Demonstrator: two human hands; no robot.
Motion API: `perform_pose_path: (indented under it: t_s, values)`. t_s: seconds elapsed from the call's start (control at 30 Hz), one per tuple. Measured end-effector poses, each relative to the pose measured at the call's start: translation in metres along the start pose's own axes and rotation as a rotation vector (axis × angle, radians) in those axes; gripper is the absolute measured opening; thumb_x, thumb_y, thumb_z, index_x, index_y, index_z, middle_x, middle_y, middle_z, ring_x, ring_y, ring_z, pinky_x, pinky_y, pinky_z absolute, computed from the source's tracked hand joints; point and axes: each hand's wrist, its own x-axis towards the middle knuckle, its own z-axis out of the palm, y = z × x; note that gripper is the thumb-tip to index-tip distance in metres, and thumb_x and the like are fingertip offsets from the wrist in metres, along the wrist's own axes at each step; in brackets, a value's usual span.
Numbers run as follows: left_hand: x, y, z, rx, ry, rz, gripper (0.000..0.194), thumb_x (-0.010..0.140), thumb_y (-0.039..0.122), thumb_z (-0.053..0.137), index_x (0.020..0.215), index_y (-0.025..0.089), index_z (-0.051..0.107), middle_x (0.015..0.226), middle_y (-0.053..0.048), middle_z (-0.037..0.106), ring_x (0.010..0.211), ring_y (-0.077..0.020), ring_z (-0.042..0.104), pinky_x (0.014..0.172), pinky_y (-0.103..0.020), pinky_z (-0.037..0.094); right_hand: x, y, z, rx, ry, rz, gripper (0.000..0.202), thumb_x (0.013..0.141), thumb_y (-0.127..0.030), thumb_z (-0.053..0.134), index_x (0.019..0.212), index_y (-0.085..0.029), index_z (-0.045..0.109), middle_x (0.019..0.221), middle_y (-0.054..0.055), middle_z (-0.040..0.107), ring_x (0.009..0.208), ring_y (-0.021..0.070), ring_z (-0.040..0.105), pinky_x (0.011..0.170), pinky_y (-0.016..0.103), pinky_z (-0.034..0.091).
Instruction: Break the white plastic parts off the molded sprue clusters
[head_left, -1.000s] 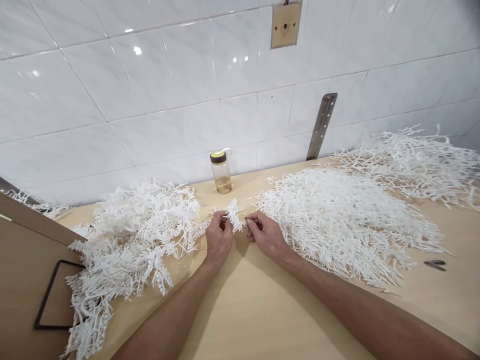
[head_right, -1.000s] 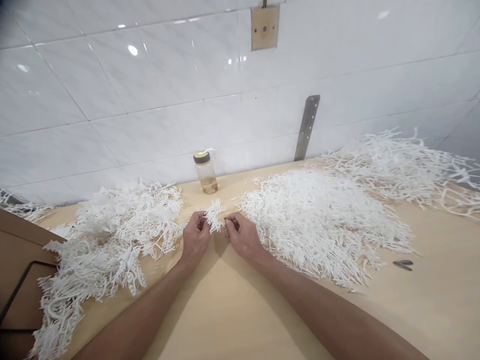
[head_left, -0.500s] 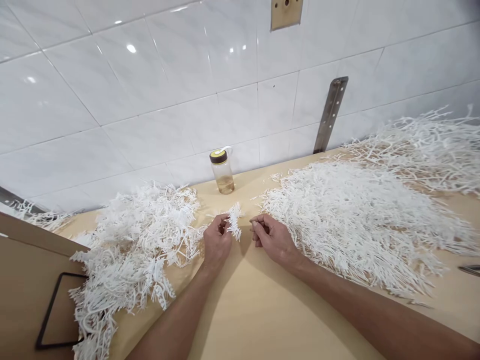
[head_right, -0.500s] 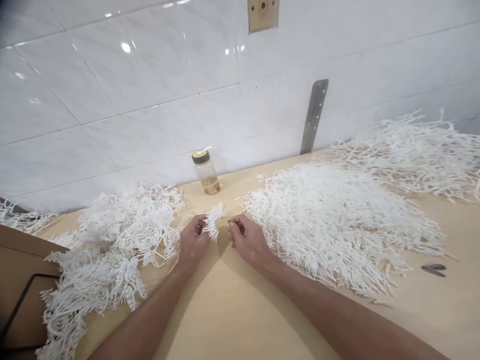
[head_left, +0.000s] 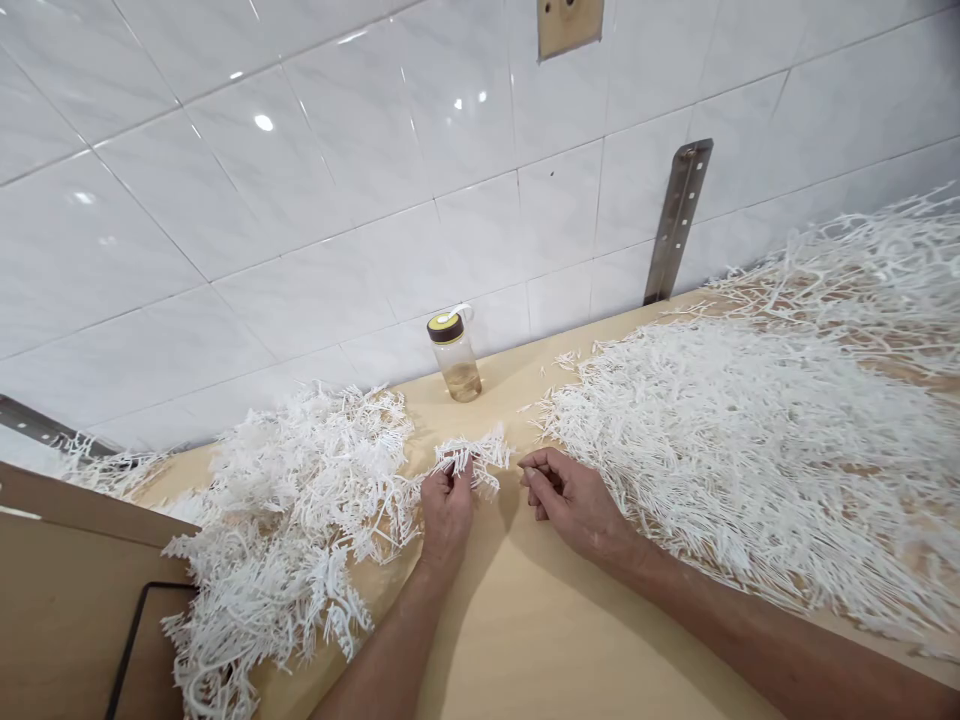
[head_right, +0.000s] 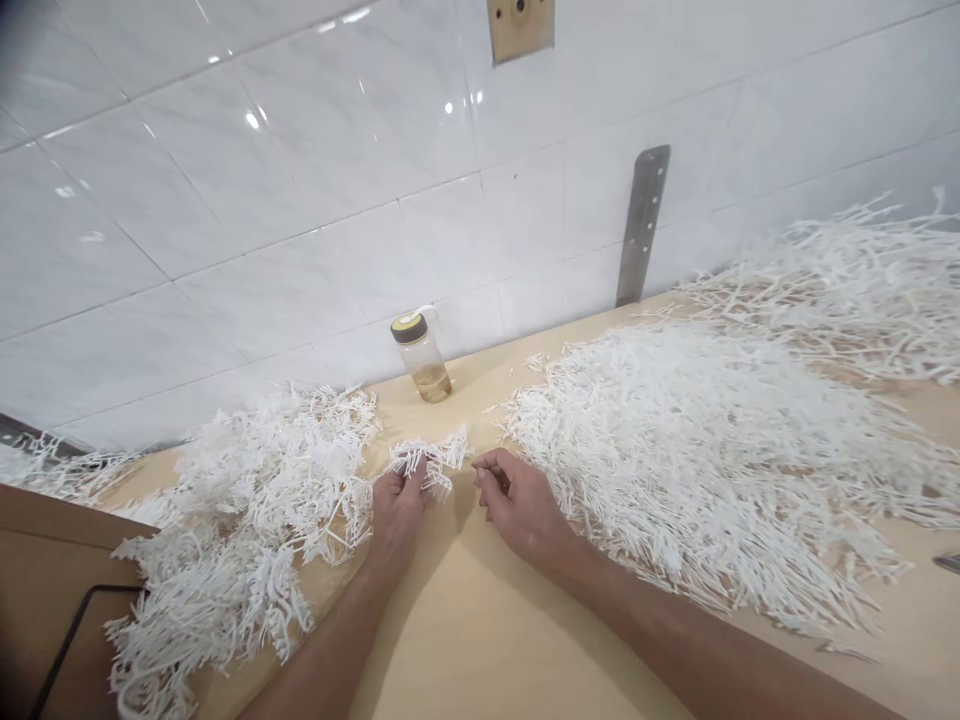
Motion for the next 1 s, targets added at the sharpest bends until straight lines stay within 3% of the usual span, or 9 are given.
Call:
perform_pose_path:
  t_s: [0.2, 0.37, 0.6, 0.83, 1.0]
  values:
    - [0.0001, 0.0008, -0.0001, 0.023, 0.019, -0.016, 0.052, 0.077, 0.065, 0.062, 0.059, 0.019, 0.044, 0.047, 0.008, 0.03, 0.044, -0.007, 0.028, 0.041, -0.021, 0.021, -0.0007, -0.0006, 0.0012, -0.021, 0.006, -0.002, 0.026, 0.093, -0.041, 0.05, 0.099, -0.019, 0.063, 0.071, 0.002, 0.065, 0.053, 0.0129, 0.059, 0.052, 0.026, 0.052]
    - [-0.0004, 0.0048, 0.0006, 0.021, 0.003, -0.017, 0.051, 0.075, 0.058, 0.067, 0.056, 0.02, 0.039, 0.046, 0.008, 0.027, 0.043, -0.0067, 0.025, 0.041, -0.021, 0.02, -0.0016, -0.001, 0.0006, -0.037, -0.012, 0.005, 0.026, 0.093, -0.042, 0.051, 0.099, -0.019, 0.063, 0.065, 0.0, 0.061, 0.053, 0.0133, 0.058, 0.053, 0.027, 0.052]
    - [0.002, 0.0032, 0.0031, 0.034, 0.061, 0.011, 0.042, 0.072, 0.048, 0.073, 0.056, 0.019, 0.046, 0.046, 0.008, 0.031, 0.044, -0.0071, 0.027, 0.042, -0.022, 0.024, -0.0019, -0.0037, 0.001, 0.01, -0.015, 0.046, 0.028, 0.093, -0.044, 0.051, 0.1, -0.018, 0.062, 0.065, 0.0, 0.06, 0.054, 0.0131, 0.058, 0.053, 0.027, 0.052]
    - [0.0021, 0.0045, 0.0007, 0.019, 0.008, -0.07, 0.056, 0.074, 0.058, 0.07, 0.051, 0.02, 0.036, 0.044, 0.008, 0.024, 0.042, -0.0058, 0.022, 0.039, -0.022, 0.018, -0.0032, -0.0036, -0.0003, -0.005, -0.021, 0.063, 0.03, 0.093, -0.046, 0.052, 0.101, -0.019, 0.061, 0.069, 0.002, 0.062, 0.055, 0.0141, 0.058, 0.053, 0.028, 0.051]
    - [0.0015, 0.0057, 0.0018, -0.045, -0.006, -0.051, 0.049, 0.071, 0.06, 0.071, 0.06, 0.018, 0.051, 0.048, 0.007, 0.035, 0.044, -0.0065, 0.03, 0.041, -0.021, 0.024, -0.003, -0.0054, -0.0008, -0.035, -0.034, 0.037, 0.029, 0.093, -0.046, 0.051, 0.098, -0.02, 0.061, 0.065, 0.001, 0.06, 0.054, 0.0146, 0.057, 0.054, 0.028, 0.051]
